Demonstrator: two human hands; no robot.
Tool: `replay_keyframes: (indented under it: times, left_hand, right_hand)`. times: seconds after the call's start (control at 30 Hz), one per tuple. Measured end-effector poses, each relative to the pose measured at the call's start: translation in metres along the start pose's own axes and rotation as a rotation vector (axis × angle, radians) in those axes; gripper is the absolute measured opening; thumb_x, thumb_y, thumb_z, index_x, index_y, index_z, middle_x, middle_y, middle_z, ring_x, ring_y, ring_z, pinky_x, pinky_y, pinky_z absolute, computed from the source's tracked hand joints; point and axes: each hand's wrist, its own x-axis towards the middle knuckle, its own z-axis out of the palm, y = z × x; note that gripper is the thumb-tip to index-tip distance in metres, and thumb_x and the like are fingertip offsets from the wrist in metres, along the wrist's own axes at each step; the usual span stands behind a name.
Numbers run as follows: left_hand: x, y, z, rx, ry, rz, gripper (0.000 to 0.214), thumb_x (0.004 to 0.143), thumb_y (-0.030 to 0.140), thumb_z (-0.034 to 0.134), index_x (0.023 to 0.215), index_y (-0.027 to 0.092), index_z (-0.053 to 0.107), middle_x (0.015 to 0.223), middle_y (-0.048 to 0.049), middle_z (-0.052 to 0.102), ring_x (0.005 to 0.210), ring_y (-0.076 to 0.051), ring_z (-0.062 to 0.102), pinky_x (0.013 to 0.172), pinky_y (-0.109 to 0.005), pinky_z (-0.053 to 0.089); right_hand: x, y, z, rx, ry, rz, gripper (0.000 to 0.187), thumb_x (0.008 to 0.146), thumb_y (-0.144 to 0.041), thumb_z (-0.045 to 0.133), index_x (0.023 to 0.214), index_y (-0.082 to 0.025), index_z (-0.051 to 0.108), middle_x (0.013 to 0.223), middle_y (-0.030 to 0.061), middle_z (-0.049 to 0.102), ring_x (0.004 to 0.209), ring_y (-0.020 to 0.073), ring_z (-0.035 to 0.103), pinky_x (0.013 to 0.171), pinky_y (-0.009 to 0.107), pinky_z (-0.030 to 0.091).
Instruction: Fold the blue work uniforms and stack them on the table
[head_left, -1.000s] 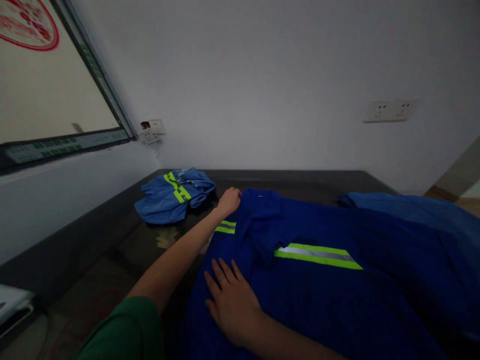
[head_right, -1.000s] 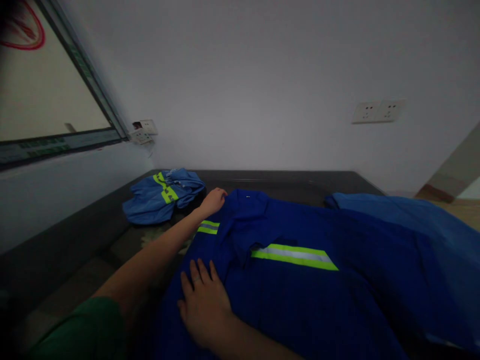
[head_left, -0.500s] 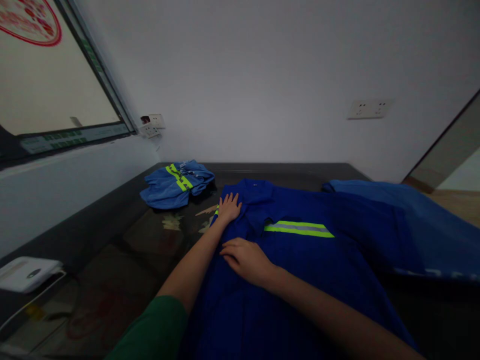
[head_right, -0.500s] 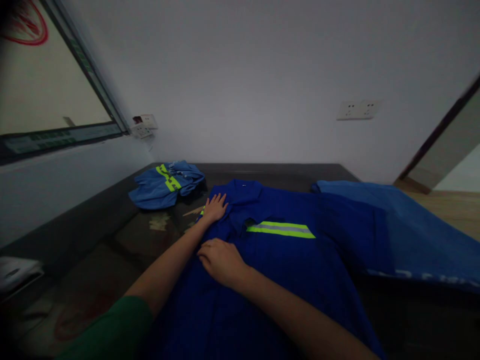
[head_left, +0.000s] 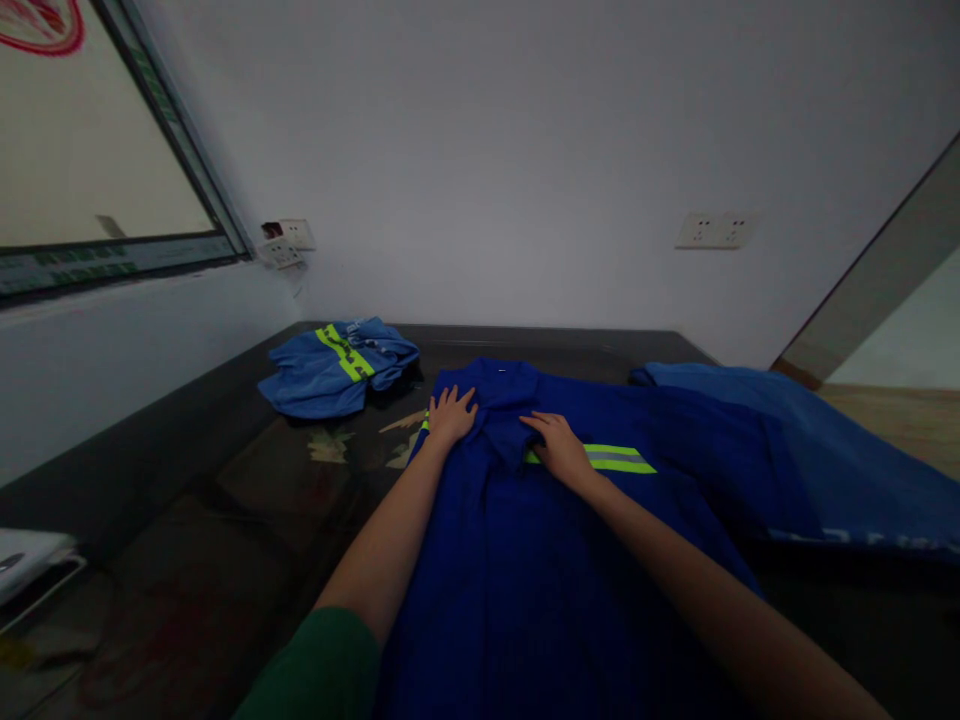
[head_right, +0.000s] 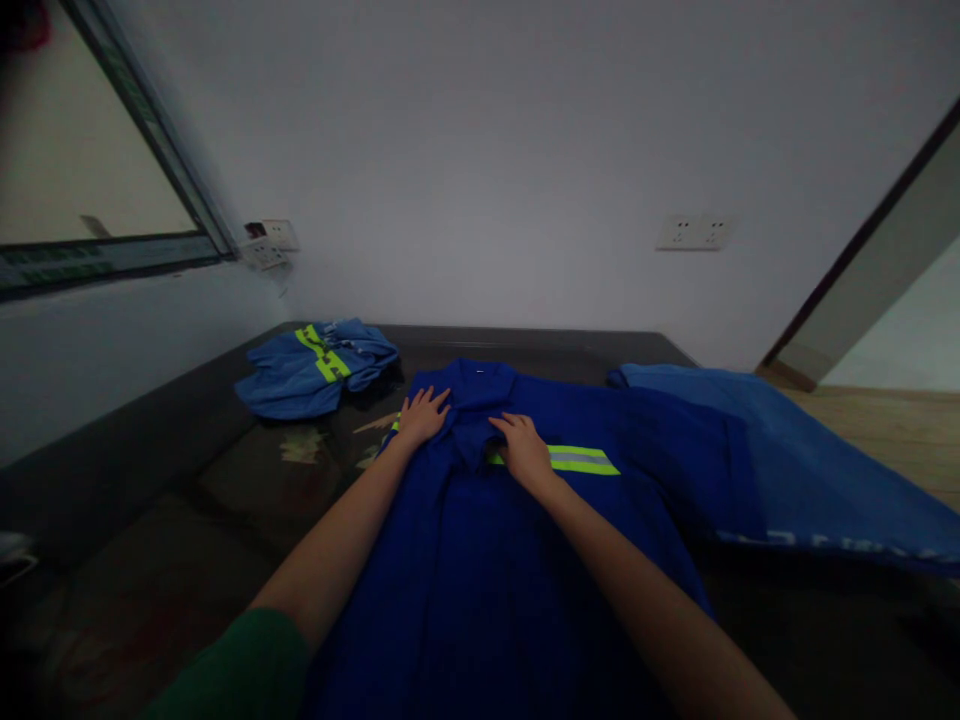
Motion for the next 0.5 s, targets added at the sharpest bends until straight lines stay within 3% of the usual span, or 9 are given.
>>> replay_keyframes:
  times: [0.1, 0.23, 0.37, 0.5]
  left_hand:
    - [0.0, 0.0, -0.002, -0.037, 0.014, -0.009, 0.048, 0.094, 0.042, 0.031, 0.139, 0.034, 0.045, 0.15, -0.0039, 0.038, 0.14, -0.029, 0.029, 0.113, -0.055, 0.019]
    - [0.001, 0.001, -0.006, -0.078, -0.008, -0.036, 0.049, 0.095, 0.038, 0.028, 0.141, 0.03, 0.044, 0.15, -0.0063, 0.038, 0.14, -0.028, 0.029, 0.113, -0.053, 0.017]
    - [0.004, 0.002, -0.007, -0.116, -0.051, -0.064, 0.051, 0.095, 0.041, 0.027, 0.142, 0.029, 0.042, 0.151, -0.0054, 0.035, 0.142, -0.027, 0.026, 0.114, -0.052, 0.014]
    - [0.006, 0.001, -0.006, -0.095, -0.068, -0.063, 0.052, 0.093, 0.043, 0.028, 0.143, 0.03, 0.04, 0.153, -0.0051, 0.032, 0.142, -0.028, 0.024, 0.114, -0.054, 0.013]
  right_hand:
    - [0.014, 0.011, -0.008, 0.053, 0.057, 0.002, 0.05, 0.076, -0.002, 0.04, 0.115, -0.017, 0.067, 0.13, 0.01, 0.059, 0.123, 0.0206, 0.051, 0.106, 0.041, 0.037]
    - [0.026, 0.026, -0.042, 0.179, 0.118, -0.072, 0.058, 0.071, 0.001, 0.031, 0.113, -0.017, 0.068, 0.126, 0.0052, 0.063, 0.122, 0.0169, 0.054, 0.108, 0.036, 0.037]
    - [0.033, 0.028, -0.076, 0.152, 0.005, -0.137, 0.059, 0.07, 0.0, 0.033, 0.111, -0.021, 0.069, 0.122, 0.0004, 0.066, 0.123, 0.0186, 0.053, 0.109, 0.039, 0.035]
    - [0.03, 0.033, -0.086, 0.072, -0.083, -0.167, 0.051, 0.077, -0.003, 0.036, 0.112, -0.022, 0.068, 0.119, 0.0003, 0.067, 0.117, 0.0199, 0.058, 0.108, 0.039, 0.037]
